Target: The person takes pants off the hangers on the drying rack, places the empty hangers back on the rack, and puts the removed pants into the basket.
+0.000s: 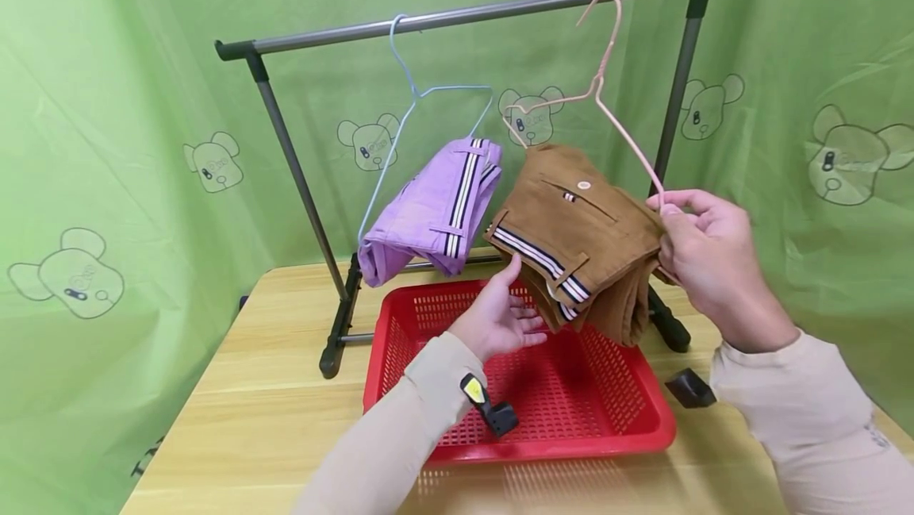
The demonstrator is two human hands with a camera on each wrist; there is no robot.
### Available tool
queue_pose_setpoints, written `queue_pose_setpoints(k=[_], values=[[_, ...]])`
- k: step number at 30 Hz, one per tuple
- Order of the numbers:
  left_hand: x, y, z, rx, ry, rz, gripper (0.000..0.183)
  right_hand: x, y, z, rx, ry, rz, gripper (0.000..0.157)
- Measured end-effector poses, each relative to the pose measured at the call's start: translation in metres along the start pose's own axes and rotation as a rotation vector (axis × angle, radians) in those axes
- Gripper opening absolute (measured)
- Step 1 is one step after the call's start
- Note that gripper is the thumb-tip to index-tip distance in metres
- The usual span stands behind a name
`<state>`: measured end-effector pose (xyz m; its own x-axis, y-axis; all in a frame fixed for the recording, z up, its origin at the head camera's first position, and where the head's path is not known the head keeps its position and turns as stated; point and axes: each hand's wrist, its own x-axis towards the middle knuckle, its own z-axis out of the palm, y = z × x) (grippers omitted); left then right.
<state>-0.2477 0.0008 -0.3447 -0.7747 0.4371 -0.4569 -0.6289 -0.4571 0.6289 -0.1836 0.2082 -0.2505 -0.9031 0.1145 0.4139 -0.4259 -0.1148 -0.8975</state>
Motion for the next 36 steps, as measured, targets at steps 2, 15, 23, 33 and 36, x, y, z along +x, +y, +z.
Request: queue_pose_setpoints(k=[2,15,23,33,36], values=[[0.007,-0.001,0.001,-0.029,0.006,-0.018,0.110,0.000,0.000,0.000,0.008,-0.005,0.003,0.014],[0.029,-0.010,0.002,-0.218,-0.005,-0.031,0.124,-0.003,-0.001,-0.002,0.038,-0.027,0.003,0.014],[0.029,-0.011,-0.003,-0.232,-0.025,0.000,0.121,-0.006,0.000,-0.001,0.033,-0.025,0.003,0.014],[0.027,-0.013,0.000,-0.104,0.001,0.026,0.094,-0.007,0.001,-0.001,0.019,-0.020,-0.005,0.014],[0.025,-0.014,0.001,-0.072,0.015,0.035,0.092,-0.008,0.002,0.000,0.011,-0.023,0.000,0.015]])
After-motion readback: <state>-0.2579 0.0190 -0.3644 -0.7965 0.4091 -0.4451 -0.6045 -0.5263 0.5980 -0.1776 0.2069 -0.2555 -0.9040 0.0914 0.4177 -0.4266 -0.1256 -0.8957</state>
